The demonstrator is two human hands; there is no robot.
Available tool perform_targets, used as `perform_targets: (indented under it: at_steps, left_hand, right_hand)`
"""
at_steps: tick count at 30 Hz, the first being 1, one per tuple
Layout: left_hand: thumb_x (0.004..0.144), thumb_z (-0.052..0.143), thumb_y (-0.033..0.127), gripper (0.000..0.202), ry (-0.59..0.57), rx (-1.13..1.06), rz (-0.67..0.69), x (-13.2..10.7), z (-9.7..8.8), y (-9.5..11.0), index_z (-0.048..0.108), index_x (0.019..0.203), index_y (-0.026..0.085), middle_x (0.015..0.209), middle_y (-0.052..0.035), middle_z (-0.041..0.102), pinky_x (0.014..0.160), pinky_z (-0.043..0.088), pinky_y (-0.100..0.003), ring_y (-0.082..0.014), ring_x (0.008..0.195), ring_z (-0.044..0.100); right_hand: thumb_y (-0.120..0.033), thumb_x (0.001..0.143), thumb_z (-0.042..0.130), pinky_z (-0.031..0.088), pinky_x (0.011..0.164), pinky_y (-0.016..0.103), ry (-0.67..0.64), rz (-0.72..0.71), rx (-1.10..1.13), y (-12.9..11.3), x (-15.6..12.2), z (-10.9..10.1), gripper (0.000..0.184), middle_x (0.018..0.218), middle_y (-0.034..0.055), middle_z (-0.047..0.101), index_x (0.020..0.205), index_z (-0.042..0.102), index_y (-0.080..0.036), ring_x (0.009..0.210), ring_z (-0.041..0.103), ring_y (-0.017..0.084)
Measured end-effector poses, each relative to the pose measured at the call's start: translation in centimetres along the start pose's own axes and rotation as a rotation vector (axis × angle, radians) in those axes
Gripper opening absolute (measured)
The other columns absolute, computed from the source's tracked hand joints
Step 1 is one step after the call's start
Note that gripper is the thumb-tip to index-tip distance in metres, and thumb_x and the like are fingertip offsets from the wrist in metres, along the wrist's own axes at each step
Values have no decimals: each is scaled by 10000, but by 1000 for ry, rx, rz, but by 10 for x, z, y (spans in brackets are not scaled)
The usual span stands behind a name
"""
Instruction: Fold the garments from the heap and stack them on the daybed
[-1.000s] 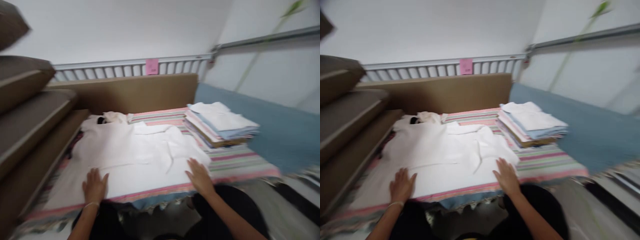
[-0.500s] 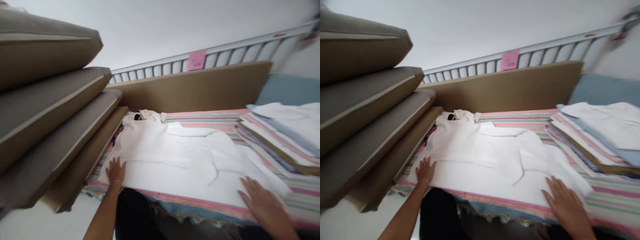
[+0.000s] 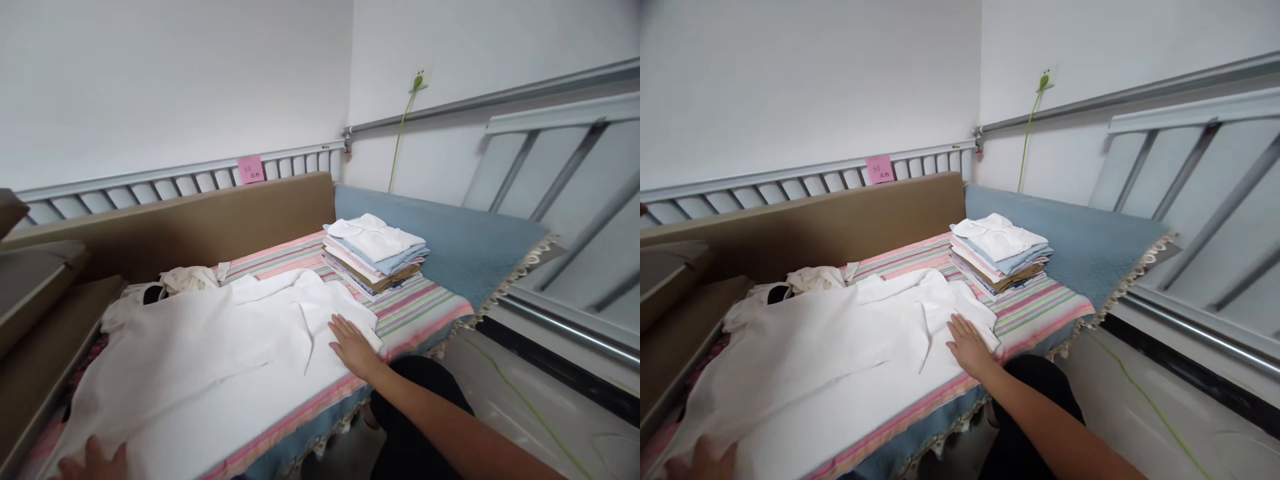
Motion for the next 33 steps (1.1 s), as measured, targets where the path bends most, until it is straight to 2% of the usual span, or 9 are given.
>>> perform_targets:
  at_steps: [3, 5, 9, 13, 18, 21, 27, 30, 33]
  left_hand:
    - [750, 274, 461, 675, -38, -258, 299, -33, -37, 104, 408, 1291, 79, 1348, -237, 404, 967, 342, -528, -365, 1272, 345]
    - [758, 302, 470, 624, -182, -505, 437, -68, -51, 181, 473, 1217, 85, 1274, -202, 500, 1005, 352, -432, -298, 1205, 448]
    - [769, 424, 472, 471, -765, -783, 395, -146, -38, 314, 568, 1082, 150, 1018, -131, 653, 805, 482, -349, -235, 904, 620]
    - [780, 487, 475, 436, -947, -751, 290, -171, -26, 394, 581, 996, 107, 861, -121, 667, 513, 455, -284, -174, 615, 615]
    - [842, 499, 428, 361, -1014, -644, 120, -150, 0, 443, 551, 1035, 127, 919, -61, 617, 617, 505, -292, -129, 713, 592]
    - [845, 526, 349, 303, -1016, -630, 112, -136, 3, 462, 541, 1072, 148, 1007, -56, 592, 700, 522, -324, -146, 830, 590]
    - [790, 582, 221, 197, -988, -767, 310, -105, -50, 483, 592, 958, 118, 897, -48, 650, 677, 493, -272, -132, 759, 605]
    - [657, 651, 156, 132, -1019, -786, 389, -98, -78, 473, 639, 782, 114, 721, -28, 667, 594, 442, -241, -139, 659, 592]
    - [558, 692, 186, 125, -1037, -794, 399, -102, -89, 450, 630, 641, 115, 602, -18, 632, 486, 363, -228, -121, 545, 522]
  right_hand:
    - [-370, 881, 426, 280, 1069, 433, 8, -40, 31, 1, 7, 7, 478, 1405, 107, 387, 1315, 444, -168, 1315, 317, 216]
    - [-383, 885, 420, 269, 1073, 437, 10, -49, 37, 3, 9, 11, 478, 1400, 101, 395, 1315, 444, -175, 1312, 323, 215]
    - [-383, 880, 425, 275, 1065, 438, 0, -40, 51, 6, 7, 12, 490, 1410, 97, 379, 1326, 432, -178, 1312, 321, 221]
    - [-372, 874, 436, 274, 1062, 435, 16, -30, 68, 5, 7, 7, 484, 1409, 96, 383, 1319, 442, -180, 1309, 326, 228]
    - [-387, 875, 431, 266, 1066, 421, 33, 3, 120, 7, 8, 0, 463, 1399, 82, 402, 1296, 471, -199, 1305, 332, 223]
    - [-398, 875, 428, 258, 1070, 421, 33, 16, 143, 9, 8, -1, 466, 1402, 77, 401, 1297, 469, -205, 1305, 331, 221]
    - [-376, 871, 439, 252, 1075, 417, 62, 18, 163, 11, 6, -2, 458, 1402, 74, 401, 1294, 472, -204, 1308, 326, 221]
    - [-362, 872, 439, 252, 1072, 424, 67, 13, 173, 11, 6, -2, 449, 1400, 79, 402, 1289, 478, -202, 1307, 327, 226]
    - [-361, 869, 442, 256, 1070, 424, 54, 14, 186, 10, 6, -2, 444, 1397, 80, 408, 1283, 486, -205, 1307, 327, 227]
Point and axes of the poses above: each hand's wrist, its own x-axis towards the middle knuckle, its own z-axis out of the palm, y = z × x, the point moved 10 cm from there along x, towards the middle knuckle
